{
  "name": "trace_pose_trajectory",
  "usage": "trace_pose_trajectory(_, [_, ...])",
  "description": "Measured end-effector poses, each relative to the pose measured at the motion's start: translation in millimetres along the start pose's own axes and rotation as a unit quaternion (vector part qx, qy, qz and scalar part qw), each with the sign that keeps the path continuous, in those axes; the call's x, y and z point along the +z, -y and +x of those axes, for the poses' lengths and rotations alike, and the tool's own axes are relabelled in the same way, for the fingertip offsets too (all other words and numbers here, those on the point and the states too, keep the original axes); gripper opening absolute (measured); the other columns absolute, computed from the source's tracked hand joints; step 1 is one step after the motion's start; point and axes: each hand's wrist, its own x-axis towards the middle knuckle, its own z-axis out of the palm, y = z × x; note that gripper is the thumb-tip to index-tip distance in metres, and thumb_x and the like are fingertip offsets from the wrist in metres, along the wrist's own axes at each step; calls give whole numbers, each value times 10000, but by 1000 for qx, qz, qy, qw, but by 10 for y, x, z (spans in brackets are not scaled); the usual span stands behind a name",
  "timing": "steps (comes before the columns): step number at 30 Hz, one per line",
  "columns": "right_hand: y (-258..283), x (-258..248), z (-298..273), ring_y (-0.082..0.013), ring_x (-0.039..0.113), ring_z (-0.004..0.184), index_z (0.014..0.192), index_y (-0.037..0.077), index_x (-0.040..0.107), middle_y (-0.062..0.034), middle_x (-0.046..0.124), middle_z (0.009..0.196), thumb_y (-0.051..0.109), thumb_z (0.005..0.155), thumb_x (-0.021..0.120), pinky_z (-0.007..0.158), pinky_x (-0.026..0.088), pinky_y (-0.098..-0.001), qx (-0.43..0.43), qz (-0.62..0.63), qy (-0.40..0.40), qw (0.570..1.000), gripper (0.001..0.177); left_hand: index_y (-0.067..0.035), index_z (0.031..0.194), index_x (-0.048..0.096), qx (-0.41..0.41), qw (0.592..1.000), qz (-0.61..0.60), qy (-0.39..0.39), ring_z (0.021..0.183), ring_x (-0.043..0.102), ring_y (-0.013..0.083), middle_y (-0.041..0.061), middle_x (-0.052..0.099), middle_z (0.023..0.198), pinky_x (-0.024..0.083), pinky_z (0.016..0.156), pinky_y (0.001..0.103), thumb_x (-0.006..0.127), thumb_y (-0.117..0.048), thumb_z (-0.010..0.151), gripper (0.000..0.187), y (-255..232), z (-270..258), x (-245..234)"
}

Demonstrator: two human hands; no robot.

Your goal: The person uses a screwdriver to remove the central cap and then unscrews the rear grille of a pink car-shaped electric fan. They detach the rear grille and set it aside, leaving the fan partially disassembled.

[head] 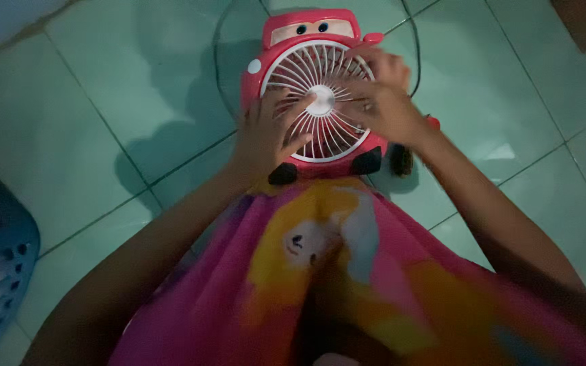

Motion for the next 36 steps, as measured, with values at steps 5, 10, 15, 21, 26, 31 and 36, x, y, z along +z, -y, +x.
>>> trace_pose_trajectory(5, [-800, -280, -552, -255, 536, 1284, 1342, 108, 664, -111, 587, 1368, 124, 1100, 682, 1126, 424, -439, 211, 109, -112, 965, 243, -335, 1558, 493, 16, 997, 77, 3, 1246, 510, 371, 149, 467, 1454, 420, 1000, 569, 719, -504, 974, 649, -17, 45, -1])
trace_pose_trajectory(10, [-1079, -402, -1564, -199, 673, 1060, 1163, 12, 610, -88, 687, 1183, 52, 1098, 640, 913, 551, -328, 329, 85, -118, 933, 82, -214, 1514, 512, 54, 994, 81, 41, 1347, 473, 377, 146, 455, 1516, 394, 1031, 548, 698, -446, 971, 619, -26, 123, -56])
trace_pose_trajectory(15, [-776, -289, -2291, -256, 657, 982, 1257, 11, 563, -162, 607, 1181, 130, 884, 779, 781, 587, -388, 409, 22, 104, 906, 448, -141, 1506, 510, 83, 994, 21, 64, 1481, 441, 244, 21, 438, 1639, 356, 1144, 527, 684, -371, 1009, 574, -46, 151, -88])
trace_pose_trajectory(21, [-616, -59, -2555, -291, 672, 1039, 1245, -28, 565, -197, 621, 1161, 176, 910, 778, 837, 601, -422, 407, 20, 66, 911, 447, -141, 1534, 506, 89, 993, 31, 73, 1433, 430, 263, 76, 440, 1576, 318, 1145, 533, 658, -370, 982, 617, -101, 190, -95])
trace_pose_trajectory(26, [-842, 124, -2600, -356, 685, 999, 1186, -16, 642, -212, 669, 1105, 184, 958, 784, 873, 585, -470, 381, -69, 79, 919, 334, -85, 1546, 476, 86, 994, -18, 62, 1444, 424, 287, 86, 440, 1599, 334, 1151, 534, 640, -367, 1014, 625, -114, 192, -109])
trace_pose_trajectory(31, [-930, 196, -2622, -346, 702, 1015, 1150, -1, 698, -204, 684, 1121, 158, 942, 783, 863, 597, -454, 364, -72, 40, 928, 276, -120, 1522, 535, 66, 992, 99, 49, 1399, 466, 228, 25, 488, 1569, 340, 1085, 515, 627, -325, 1057, 517, -153, 157, -42])
trace_pose_trajectory(36, [-762, -23, -2124, -235, 694, 1038, 1175, -16, 650, -141, 660, 1167, 158, 990, 746, 810, 612, -357, 421, 75, -54, 902, 272, -133, 1510, 555, 89, 991, 101, 12, 1447, 464, 205, 0, 485, 1589, 309, 1148, 465, 623, -289, 1058, 484, -122, 185, 0])
